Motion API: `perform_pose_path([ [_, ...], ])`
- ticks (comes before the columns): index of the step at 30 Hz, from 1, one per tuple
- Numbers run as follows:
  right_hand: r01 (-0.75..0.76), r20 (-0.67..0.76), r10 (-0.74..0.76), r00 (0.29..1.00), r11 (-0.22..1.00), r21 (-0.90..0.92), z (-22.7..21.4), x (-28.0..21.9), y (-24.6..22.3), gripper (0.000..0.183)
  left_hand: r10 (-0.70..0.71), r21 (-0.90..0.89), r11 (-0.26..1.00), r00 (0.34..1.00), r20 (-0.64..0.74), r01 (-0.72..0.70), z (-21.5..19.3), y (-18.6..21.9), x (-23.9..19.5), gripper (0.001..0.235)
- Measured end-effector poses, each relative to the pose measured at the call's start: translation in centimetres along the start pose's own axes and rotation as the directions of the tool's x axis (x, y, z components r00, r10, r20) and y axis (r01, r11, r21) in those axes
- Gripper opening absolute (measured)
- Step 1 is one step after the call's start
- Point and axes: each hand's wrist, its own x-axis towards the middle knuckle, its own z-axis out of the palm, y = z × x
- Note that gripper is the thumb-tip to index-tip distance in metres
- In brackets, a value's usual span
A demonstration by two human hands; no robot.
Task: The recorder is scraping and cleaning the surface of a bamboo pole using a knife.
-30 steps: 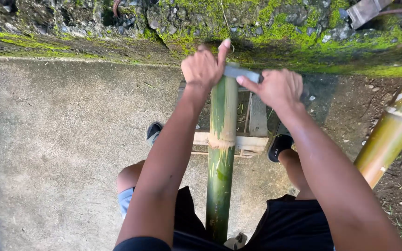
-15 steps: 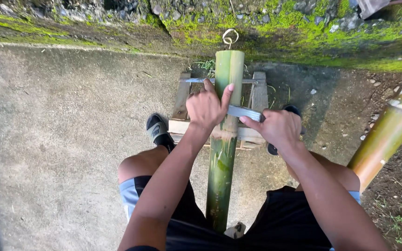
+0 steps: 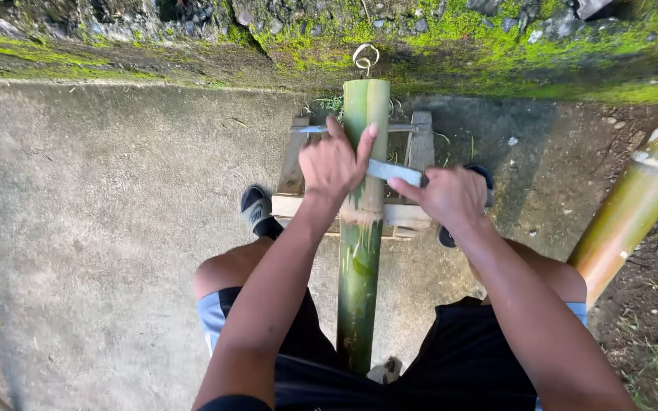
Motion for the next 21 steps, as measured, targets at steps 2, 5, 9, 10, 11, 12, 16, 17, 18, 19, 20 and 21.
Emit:
perform_pose_path([
  [2, 0.002, -0.053, -0.001, 0.999, 1.0, 0.018, -1.0, 0.6, -0.4, 0.083, 0.075, 0.061, 0.996, 0.976, -0.205, -0.064, 2.1, -0.8, 2.0, 0.103],
  [5, -0.006, -0.049, 0.007, 0.999, 1.0, 0.015, -1.1, 0.7, -0.4, 0.082, 0.106, 0.098, 0.992, 0.953, -0.285, -0.08, 0.7, -0.4, 1.7, 0.101],
  [9, -0.048, 0.133, 0.055, 0.99, 0.997, -0.054, 0.4, -0.7, 0.3, 0.082, -0.005, 0.07, 0.998, 0.999, 0.049, 0.001, 0.1, -0.3, -1.2, 0.108],
  [10, -0.057, 0.152, 0.064, 0.986, 0.997, -0.048, 0.3, -1.3, 0.0, 0.082, -0.008, 0.076, 0.997, 0.998, 0.07, 0.003, 1.2, -0.7, -1.1, 0.108],
  [11, -0.046, 0.117, 0.05, 0.992, 0.998, -0.034, 0.2, -1.9, -0.3, 0.083, 0.05, 0.102, 0.994, 0.998, -0.047, -0.045, 2.3, -1.1, -1.1, 0.105],
  [12, -0.036, 0.059, 0.037, 0.998, 0.999, -0.022, -0.2, -1.7, -0.4, 0.084, 0.122, 0.136, 0.986, 0.976, -0.182, -0.098, 3.0, -1.2, -0.3, 0.103],
  [16, -0.025, -0.049, 0.025, 0.998, 1.0, 0.01, -1.2, -1.0, -1.1, 0.084, 0.054, 0.084, 0.995, 0.991, -0.121, -0.044, 0.7, -0.2, -0.2, 0.105],
  [17, -0.036, -0.015, 0.036, 0.999, 0.999, 0.003, -1.0, -1.1, -1.0, 0.083, 0.062, 0.074, 0.996, 0.989, -0.133, -0.053, 0.6, -0.3, -0.2, 0.104],
  [18, -0.045, 0.022, 0.045, 0.999, 0.999, -0.004, -0.9, -1.1, -1.0, 0.082, 0.068, 0.062, 0.996, 0.987, -0.144, -0.059, 0.6, -0.3, -0.2, 0.103],
  [19, -0.043, 0.016, 0.043, 0.999, 0.999, -0.001, -0.8, -1.3, -0.9, 0.082, 0.069, 0.066, 0.996, 0.986, -0.15, -0.06, 0.5, -0.4, -0.4, 0.103],
  [20, -0.03, 0.025, 0.03, 0.999, 1.0, -0.006, -0.5, -1.8, -0.8, 0.082, 0.051, 0.059, 0.997, 0.994, -0.097, -0.045, 0.8, -0.5, -1.0, 0.102],
  [21, -0.016, 0.035, 0.016, 0.999, 1.0, -0.011, -0.2, -2.2, -0.7, 0.082, 0.032, 0.053, 0.998, 0.999, -0.044, -0.03, 1.1, -0.7, -1.5, 0.102],
])
